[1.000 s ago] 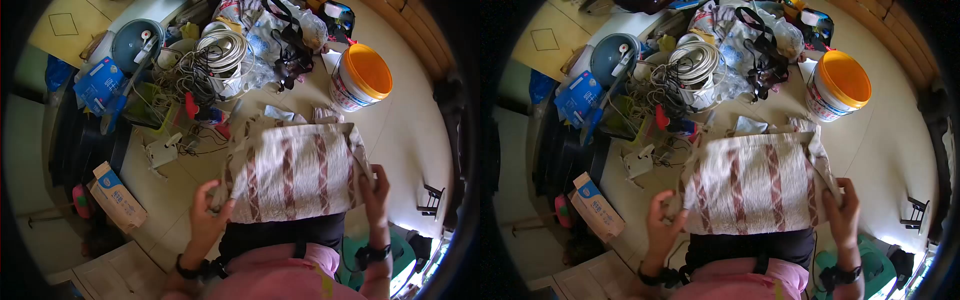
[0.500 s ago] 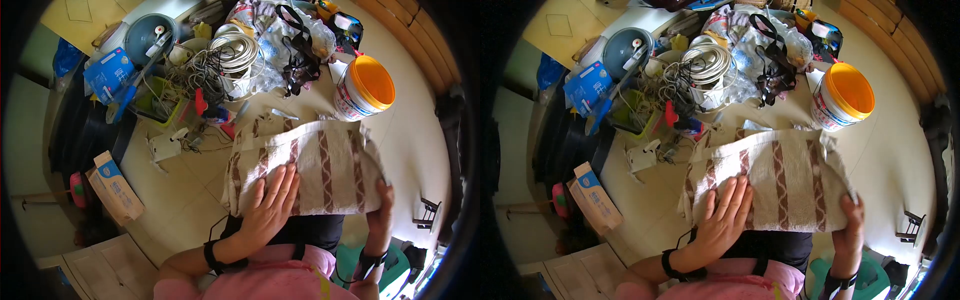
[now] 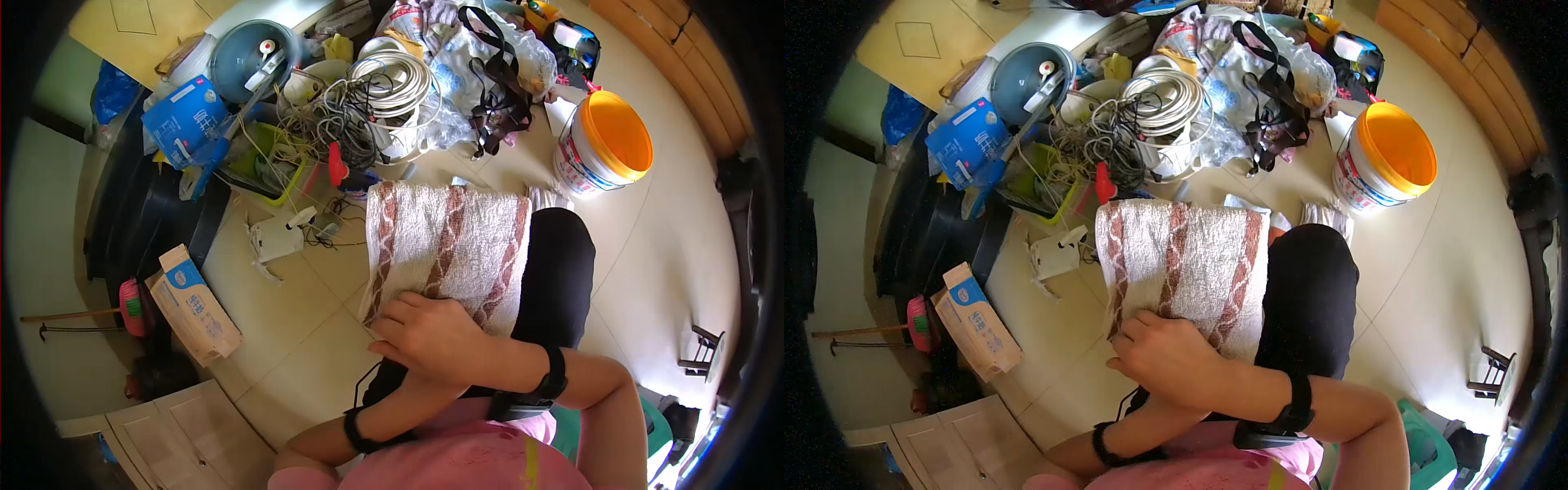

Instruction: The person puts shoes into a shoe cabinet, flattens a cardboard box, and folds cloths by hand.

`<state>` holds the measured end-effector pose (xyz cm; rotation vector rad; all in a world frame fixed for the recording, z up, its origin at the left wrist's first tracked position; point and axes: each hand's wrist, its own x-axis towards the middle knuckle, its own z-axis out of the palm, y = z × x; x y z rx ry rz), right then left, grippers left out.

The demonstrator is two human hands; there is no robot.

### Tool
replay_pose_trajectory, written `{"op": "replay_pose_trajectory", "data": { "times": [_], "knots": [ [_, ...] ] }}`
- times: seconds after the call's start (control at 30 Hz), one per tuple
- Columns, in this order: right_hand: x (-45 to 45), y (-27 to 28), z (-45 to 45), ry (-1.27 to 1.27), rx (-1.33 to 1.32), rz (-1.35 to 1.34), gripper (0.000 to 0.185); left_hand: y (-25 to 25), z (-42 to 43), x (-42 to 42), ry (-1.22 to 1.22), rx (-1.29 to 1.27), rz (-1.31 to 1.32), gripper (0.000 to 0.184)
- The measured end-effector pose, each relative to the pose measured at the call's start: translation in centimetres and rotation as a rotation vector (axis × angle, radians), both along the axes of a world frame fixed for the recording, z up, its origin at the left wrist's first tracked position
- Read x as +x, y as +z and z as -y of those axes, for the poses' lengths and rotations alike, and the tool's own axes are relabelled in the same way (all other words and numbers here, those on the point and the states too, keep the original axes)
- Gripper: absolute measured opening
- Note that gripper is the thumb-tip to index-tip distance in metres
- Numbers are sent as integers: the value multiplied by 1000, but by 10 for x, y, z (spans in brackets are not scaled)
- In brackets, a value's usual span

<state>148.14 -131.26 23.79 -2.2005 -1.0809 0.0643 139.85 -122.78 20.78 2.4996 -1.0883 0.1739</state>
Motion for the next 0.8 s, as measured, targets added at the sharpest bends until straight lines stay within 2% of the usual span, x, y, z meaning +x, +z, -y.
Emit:
{"op": "replay_pose_trajectory", "data": {
  "times": [0.03,0.1,0.13,0.17,0.2,0.27,0.33,0.37,0.43,0.57,0.63,0.67,0.7,0.77,0.8],
  "knots": [
    [1,-2,4,30,28,34,19,0,-9,-4,-46,-34,7,41],
    [9,-6,18,107,37,72,16,12,-39,-15,-174,-110,-22,39],
    [10,-8,24,192,48,103,14,22,-56,-16,-207,-66,-155,38],
    [7,-10,26,180,56,96,14,63,-54,10,-83,233,-681,31],
    [2,-12,27,217,14,184,17,103,-52,36,95,662,-1055,25],
    [-3,-8,27,273,-21,276,21,54,-105,0,629,-638,-542,25],
    [-11,5,29,256,-125,466,27,48,-87,49,754,-856,-375,28],
    [-15,11,30,267,-125,465,27,41,-87,59,764,-860,-373,28],
    [-23,18,37,-15,-159,544,30,30,-83,72,623,-702,-566,33],
    [-33,27,63,-178,-238,525,31,63,-68,73,631,-649,-577,36],
    [-33,39,78,-146,-187,512,29,88,-68,64,623,-534,-524,35],
    [-35,42,85,-85,-12,527,25,108,-63,58,543,-590,-524,34],
    [-37,43,94,-17,162,541,21,113,-57,45,511,-787,-529,36],
    [-42,31,107,28,210,510,19,106,-48,22,591,-853,-771,40],
    [-43,24,111,7,83,453,22,91,-44,17,653,-802,-793,41]
  ]
}}
